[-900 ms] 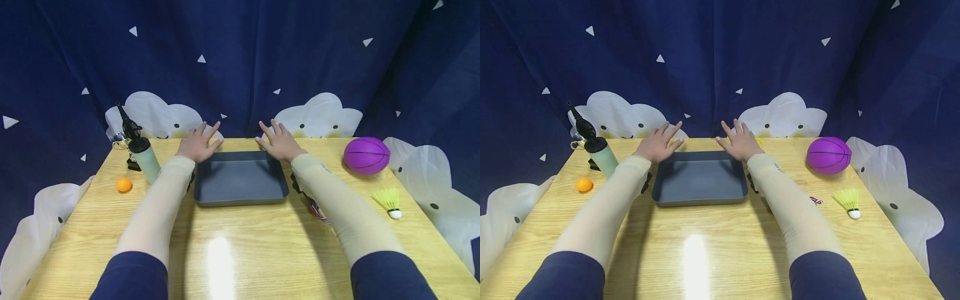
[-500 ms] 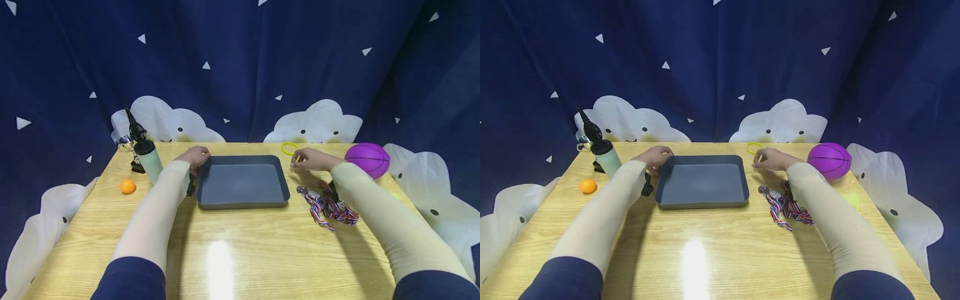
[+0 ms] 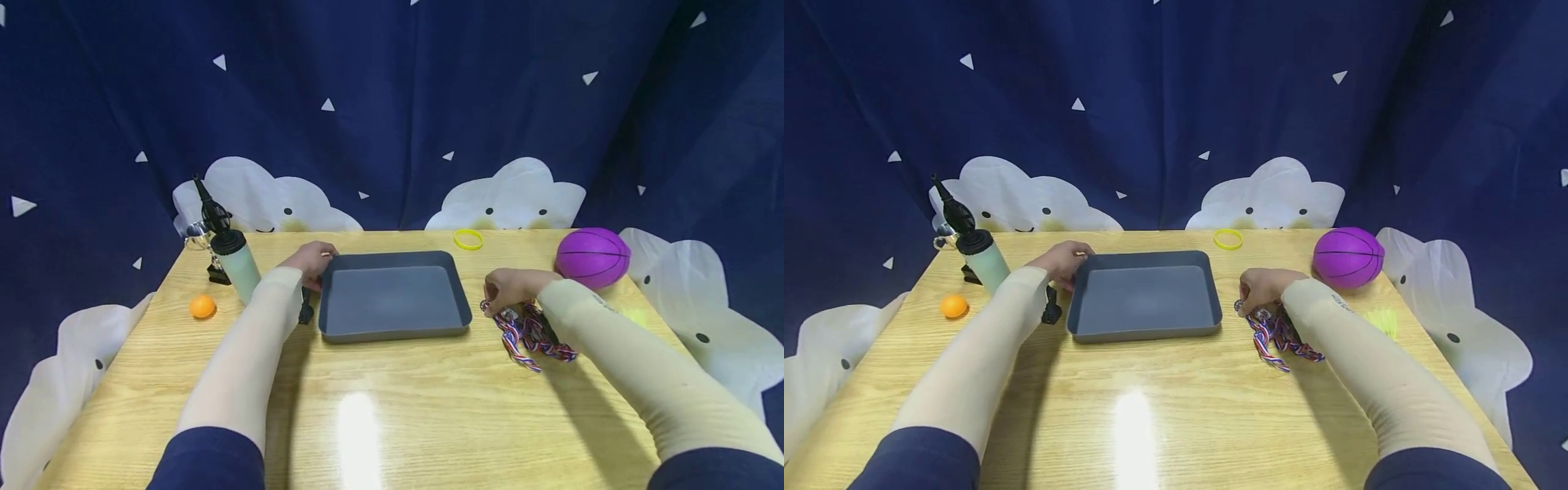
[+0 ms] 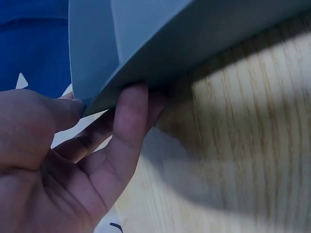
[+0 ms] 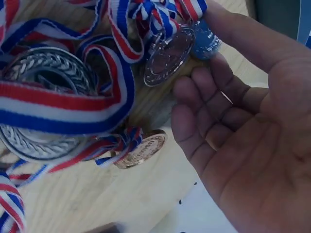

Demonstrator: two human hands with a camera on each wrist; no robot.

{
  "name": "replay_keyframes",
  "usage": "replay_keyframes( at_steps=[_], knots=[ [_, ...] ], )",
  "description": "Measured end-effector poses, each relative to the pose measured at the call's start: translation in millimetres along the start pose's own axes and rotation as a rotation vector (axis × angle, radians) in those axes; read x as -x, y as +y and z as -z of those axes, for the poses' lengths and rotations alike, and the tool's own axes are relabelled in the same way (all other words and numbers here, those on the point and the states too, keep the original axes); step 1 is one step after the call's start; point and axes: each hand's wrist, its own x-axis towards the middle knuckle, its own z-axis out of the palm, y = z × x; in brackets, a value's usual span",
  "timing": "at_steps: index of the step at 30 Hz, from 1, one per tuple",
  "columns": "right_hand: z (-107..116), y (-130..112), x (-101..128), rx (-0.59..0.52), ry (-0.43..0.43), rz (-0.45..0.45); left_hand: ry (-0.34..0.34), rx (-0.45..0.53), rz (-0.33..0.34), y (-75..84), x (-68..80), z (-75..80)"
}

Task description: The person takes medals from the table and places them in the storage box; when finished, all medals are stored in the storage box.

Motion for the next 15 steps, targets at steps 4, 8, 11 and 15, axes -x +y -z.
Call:
replay_keyframes(
  at_steps=[4, 8, 11, 15],
  knots=[
    [-2.4, 7.2, -2.1, -0.085, 0.044, 0.038, 0.013, 0.045, 0.012, -2.2, -2.1, -1.8],
    [-3.6, 17.1, -2.4, -0.25, 0.077, 0.064, 0.043, 0.028, -0.001, -2.6, -3.6, -3.2],
    [1.0, 24.1, -1.0, -0.371, 0.095, 0.067, 0.061, 0.003, -0.02, -1.9, -4.0, -3.8],
    [14.8, 29.7, 0.3, -0.524, 0.115, 0.069, 0.082, 0.006, -0.034, -0.3, -3.2, -4.7]
  ],
)
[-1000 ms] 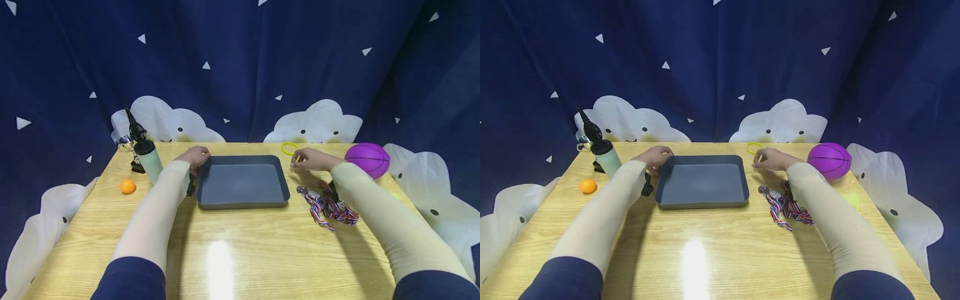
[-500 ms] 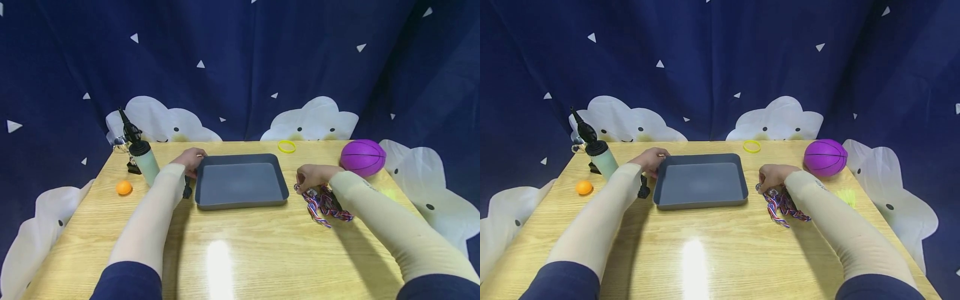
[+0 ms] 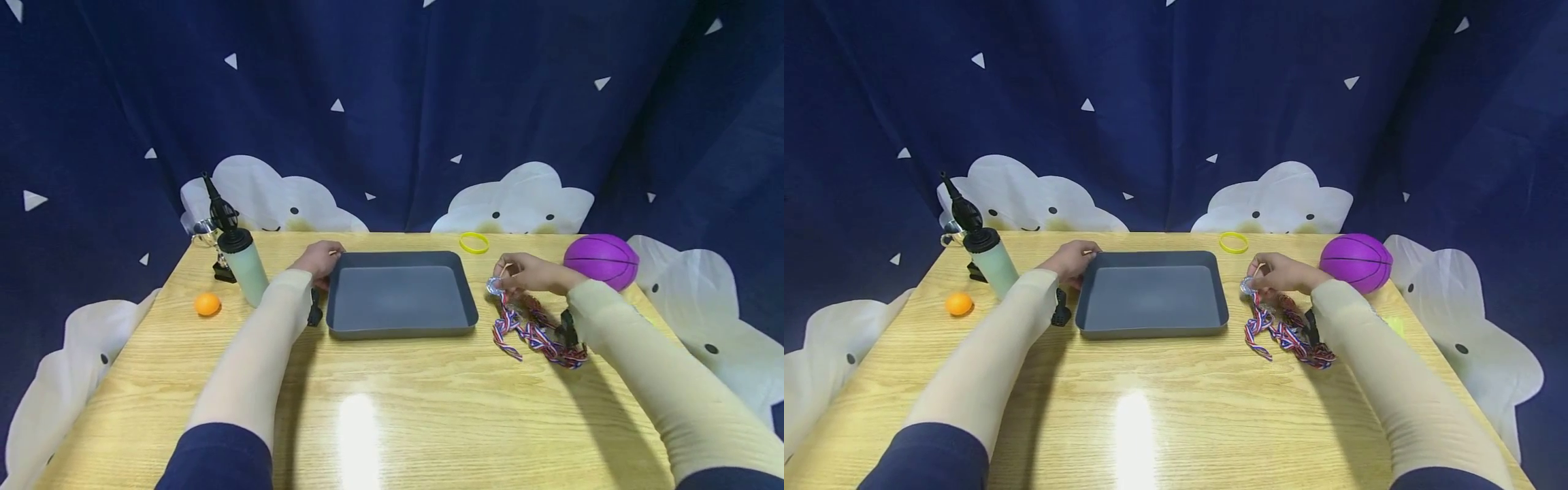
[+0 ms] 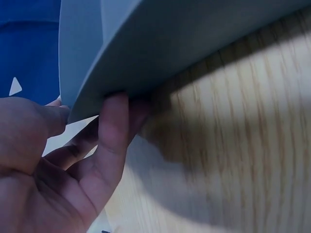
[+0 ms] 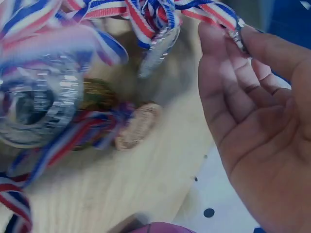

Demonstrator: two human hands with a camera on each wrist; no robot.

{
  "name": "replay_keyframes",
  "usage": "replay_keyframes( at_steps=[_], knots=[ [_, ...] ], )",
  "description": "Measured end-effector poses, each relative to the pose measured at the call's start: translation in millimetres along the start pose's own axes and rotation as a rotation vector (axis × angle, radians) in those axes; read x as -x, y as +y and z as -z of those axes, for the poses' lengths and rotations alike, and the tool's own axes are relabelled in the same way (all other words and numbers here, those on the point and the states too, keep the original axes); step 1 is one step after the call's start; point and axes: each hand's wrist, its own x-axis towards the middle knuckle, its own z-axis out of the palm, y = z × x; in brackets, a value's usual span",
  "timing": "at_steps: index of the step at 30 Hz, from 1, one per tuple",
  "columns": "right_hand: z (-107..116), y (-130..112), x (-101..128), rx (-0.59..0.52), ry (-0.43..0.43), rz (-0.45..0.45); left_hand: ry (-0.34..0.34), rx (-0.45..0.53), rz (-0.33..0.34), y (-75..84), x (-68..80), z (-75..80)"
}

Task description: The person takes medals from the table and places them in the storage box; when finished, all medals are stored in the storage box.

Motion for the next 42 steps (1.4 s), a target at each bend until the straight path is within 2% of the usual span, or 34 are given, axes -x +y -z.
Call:
replay_keyframes(
  at_steps=[6, 10, 14, 18, 22, 26, 29, 34, 37, 41, 42],
  knots=[
    [15.8, -18.3, 1.8, -0.149, 0.016, -0.001, 0.021, 0.019, -0.003, 1.3, -2.4, -2.9],
    [18.1, -39.9, 0.8, -0.207, 0.012, 0.058, 0.021, 0.012, -0.005, -0.3, -7.5, -4.6],
    [15.0, -69.2, -8.8, -0.262, -0.002, 0.119, 0.016, 0.003, -0.018, -1.3, -10.1, -5.0],
    [6.2, -104.2, -26.6, -0.273, -0.017, 0.158, 0.027, -0.002, -0.018, -0.7, -9.6, -5.1],
    [-9.3, -136.6, -47.4, -0.279, -0.018, 0.194, 0.043, -0.006, -0.015, -1.0, -10.1, -6.3],
    [-33.4, -159.7, -70.5, -0.317, 0.004, 0.219, 0.051, -0.021, -0.042, -2.7, -12.0, -7.8],
    [-54.9, -170.5, -90.2, -0.353, 0.013, 0.223, 0.055, -0.017, -0.063, -4.5, -12.4, -7.9],
    [-87.4, -177.0, -121.8, -0.375, -0.026, 0.2, 0.066, 0.012, -0.063, -5.6, -11.2, -7.5],
    [-104.4, -175.4, -137.0, -0.312, -0.008, 0.151, 0.072, 0.011, -0.063, -5.2, -10.3, -7.7],
    [-124.5, -170.2, -152.9, -0.164, 0.064, 0.076, 0.071, 0.001, -0.063, -5.0, -10.3, -7.6],
    [-128.1, -167.0, -157.7, -0.126, 0.076, 0.082, 0.069, 0.004, -0.059, -5.2, -10.7, -7.5]
  ],
)
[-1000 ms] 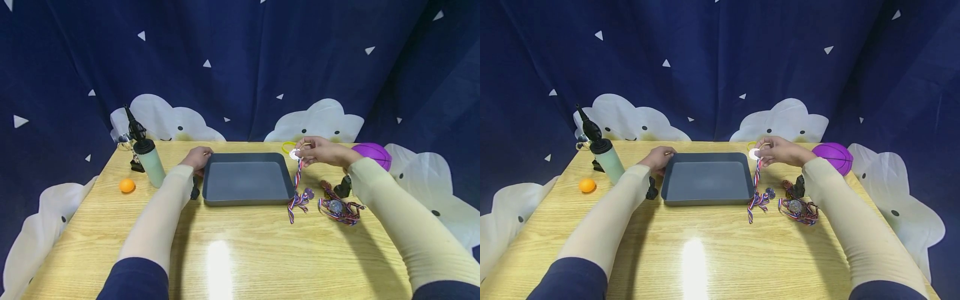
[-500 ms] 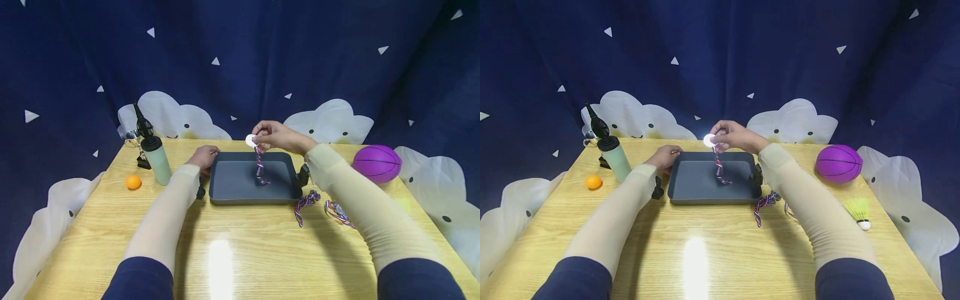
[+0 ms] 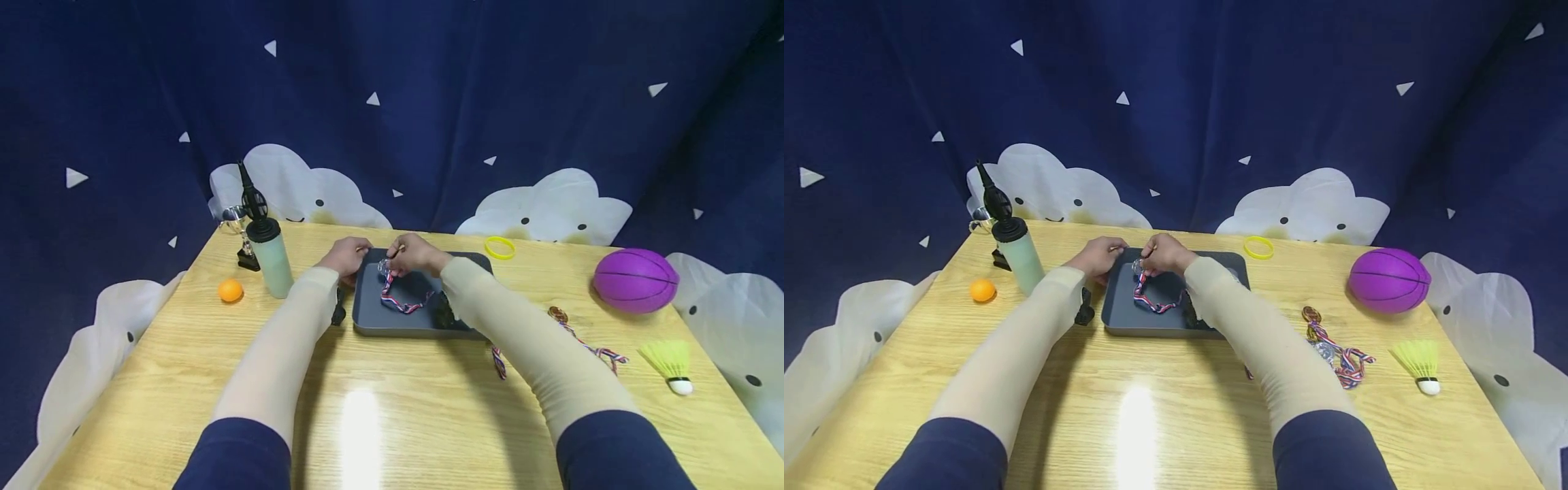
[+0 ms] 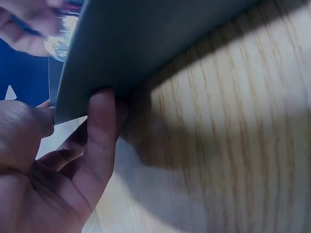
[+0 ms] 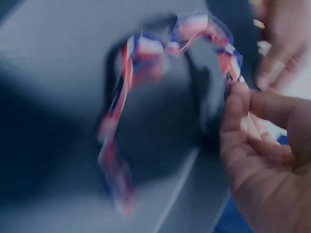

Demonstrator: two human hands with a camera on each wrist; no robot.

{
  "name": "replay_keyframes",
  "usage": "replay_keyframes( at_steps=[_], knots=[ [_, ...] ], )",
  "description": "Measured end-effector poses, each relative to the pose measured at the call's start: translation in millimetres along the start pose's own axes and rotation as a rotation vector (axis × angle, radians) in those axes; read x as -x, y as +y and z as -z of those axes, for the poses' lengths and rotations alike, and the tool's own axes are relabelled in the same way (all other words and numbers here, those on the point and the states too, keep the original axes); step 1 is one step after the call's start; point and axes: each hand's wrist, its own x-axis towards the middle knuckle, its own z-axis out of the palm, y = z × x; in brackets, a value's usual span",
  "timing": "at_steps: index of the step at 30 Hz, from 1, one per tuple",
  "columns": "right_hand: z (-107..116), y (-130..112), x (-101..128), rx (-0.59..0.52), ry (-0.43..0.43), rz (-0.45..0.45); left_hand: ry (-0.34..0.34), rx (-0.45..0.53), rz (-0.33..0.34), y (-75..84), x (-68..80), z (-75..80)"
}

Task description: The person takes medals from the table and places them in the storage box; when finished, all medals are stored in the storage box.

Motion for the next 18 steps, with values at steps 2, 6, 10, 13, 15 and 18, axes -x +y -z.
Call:
replay_keyframes(
  at_steps=[2, 6, 10, 13, 15, 18],
  knots=[
    [-7.9, 3.6, -4.4, 0.067, 0.025, -0.011, -0.005, 0.001, 0.005, -1.0, -1.0, -0.4],
    [-18.5, 5.5, -6.4, 0.192, 0.086, -0.017, -0.021, 0.018, 0.011, -0.9, -3.7, -2.4],
    [-26.1, -1.9, -3.0, 0.308, 0.15, -0.035, -0.027, 0.049, 0.023, -0.7, -5.4, -2.4],
    [-29.4, -5.7, -3.0, 0.397, 0.174, -0.029, -0.021, 0.043, 0.025, -2.0, -6.1, -2.0],
    [-30.6, -6.4, -4.7, 0.444, 0.18, -0.037, -0.014, 0.016, 0.014, -3.1, -6.3, -2.0],
    [-31.8, -5.1, -9.6, 0.454, 0.174, -0.07, -0.01, 0.001, 0.002, -4.7, -6.4, -2.4]
  ],
)
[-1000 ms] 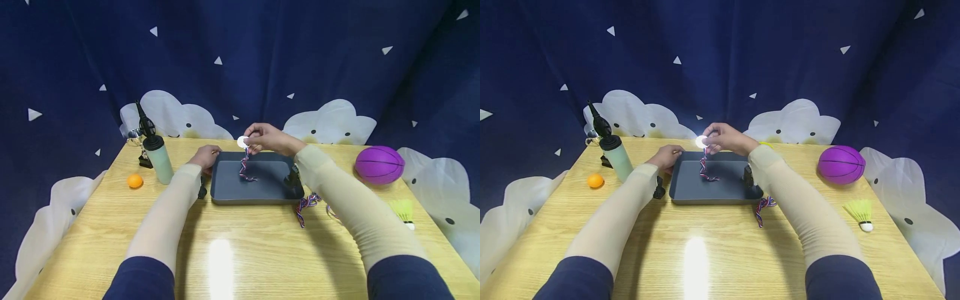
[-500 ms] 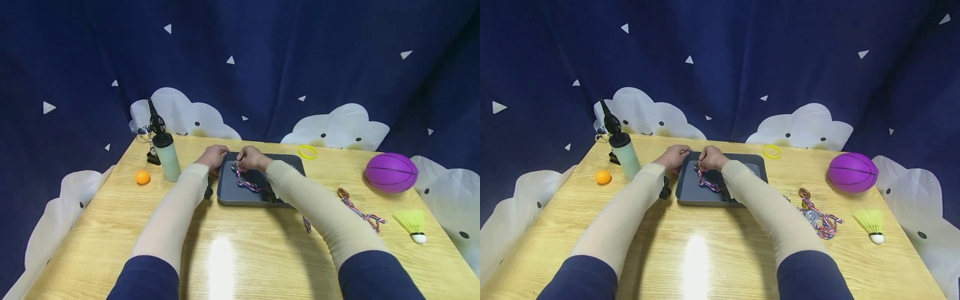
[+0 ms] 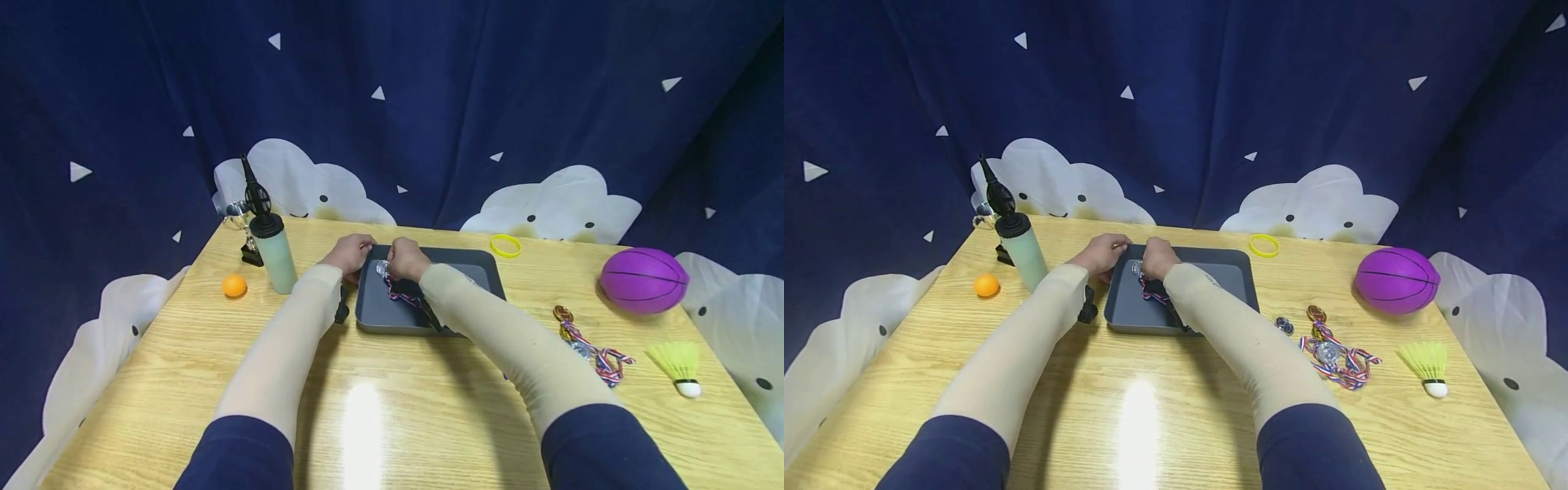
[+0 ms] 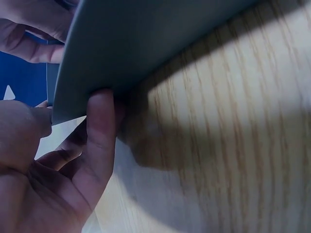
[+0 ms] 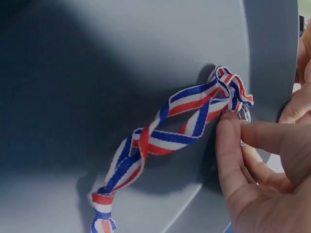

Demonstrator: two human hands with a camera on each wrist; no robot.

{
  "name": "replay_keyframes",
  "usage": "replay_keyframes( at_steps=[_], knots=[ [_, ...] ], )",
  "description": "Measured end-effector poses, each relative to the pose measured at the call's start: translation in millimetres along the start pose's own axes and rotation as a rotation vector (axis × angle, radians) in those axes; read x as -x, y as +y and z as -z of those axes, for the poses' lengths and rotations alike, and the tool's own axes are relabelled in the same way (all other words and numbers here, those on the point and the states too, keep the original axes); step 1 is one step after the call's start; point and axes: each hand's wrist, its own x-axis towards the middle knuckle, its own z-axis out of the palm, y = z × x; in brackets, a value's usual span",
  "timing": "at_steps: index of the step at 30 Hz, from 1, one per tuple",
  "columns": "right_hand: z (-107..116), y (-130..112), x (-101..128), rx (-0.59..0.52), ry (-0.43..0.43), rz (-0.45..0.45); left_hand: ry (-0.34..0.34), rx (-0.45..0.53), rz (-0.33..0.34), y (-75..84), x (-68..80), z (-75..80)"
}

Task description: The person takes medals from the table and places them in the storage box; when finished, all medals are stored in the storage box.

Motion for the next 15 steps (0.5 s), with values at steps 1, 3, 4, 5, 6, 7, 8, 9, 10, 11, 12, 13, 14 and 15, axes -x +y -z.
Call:
replay_keyframes(
  at_steps=[1, 3, 4, 5, 6, 7, 8, 9, 10, 11, 12, 13, 14, 15],
  knots=[
    [-0.1, 0.5, -1.2, -0.007, -0.009, -0.012, -0.002, 0.002, -0.001, 0.6, 0.1, -0.3],
    [0.1, 1.7, -3.6, -0.035, -0.035, -0.029, -0.01, 0.023, 0.009, 1.8, 0.9, -0.3],
    [0.6, 2.3, -4.2, -0.053, -0.05, -0.027, -0.013, 0.031, 0.011, 1.7, 1.6, -0.1],
    [1.8, 2.6, -3.5, -0.075, -0.068, -0.023, -0.015, 0.035, 0.012, 1.6, 2.4, 0.3],
    [3.9, 2.5, -1.4, -0.092, -0.085, -0.014, -0.018, 0.039, 0.01, 1.0, 3.3, 1.0],
    [6.4, 3.5, 0.2, -0.104, -0.106, -0.003, -0.018, 0.042, 0.009, 0.8, 4.1, 1.5],
    [9.8, 4.5, 2.6, -0.115, -0.127, 0.008, -0.018, 0.04, 0.005, 0.7, 5.0, 2.3],
    [14.0, 6.0, 6.0, -0.125, -0.148, 0.022, -0.018, 0.036, 0.003, 0.6, 5.7, 2.8],
    [19.0, 8.0, 9.6, -0.139, -0.164, 0.029, -0.017, 0.034, 0.0, 0.6, 6.1, 3.0],
    [24.8, 10.4, 14.2, -0.158, -0.178, 0.035, -0.017, 0.033, -0.001, 1.2, 6.4, 3.1],
    [30.7, 14.1, 18.1, -0.168, -0.184, 0.044, -0.017, 0.032, 0.0, 1.8, 6.5, 2.8],
    [36.9, 19.3, 21.4, -0.187, -0.189, 0.057, -0.017, 0.031, 0.002, 2.9, 6.3, 2.3],
    [43.4, 24.3, 26.2, -0.208, -0.188, 0.067, -0.019, 0.029, 0.003, 3.8, 6.1, 1.9],
    [50.4, 30.5, 31.1, -0.233, -0.185, 0.08, -0.02, 0.029, 0.003, 4.3, 5.7, 1.4]
  ],
)
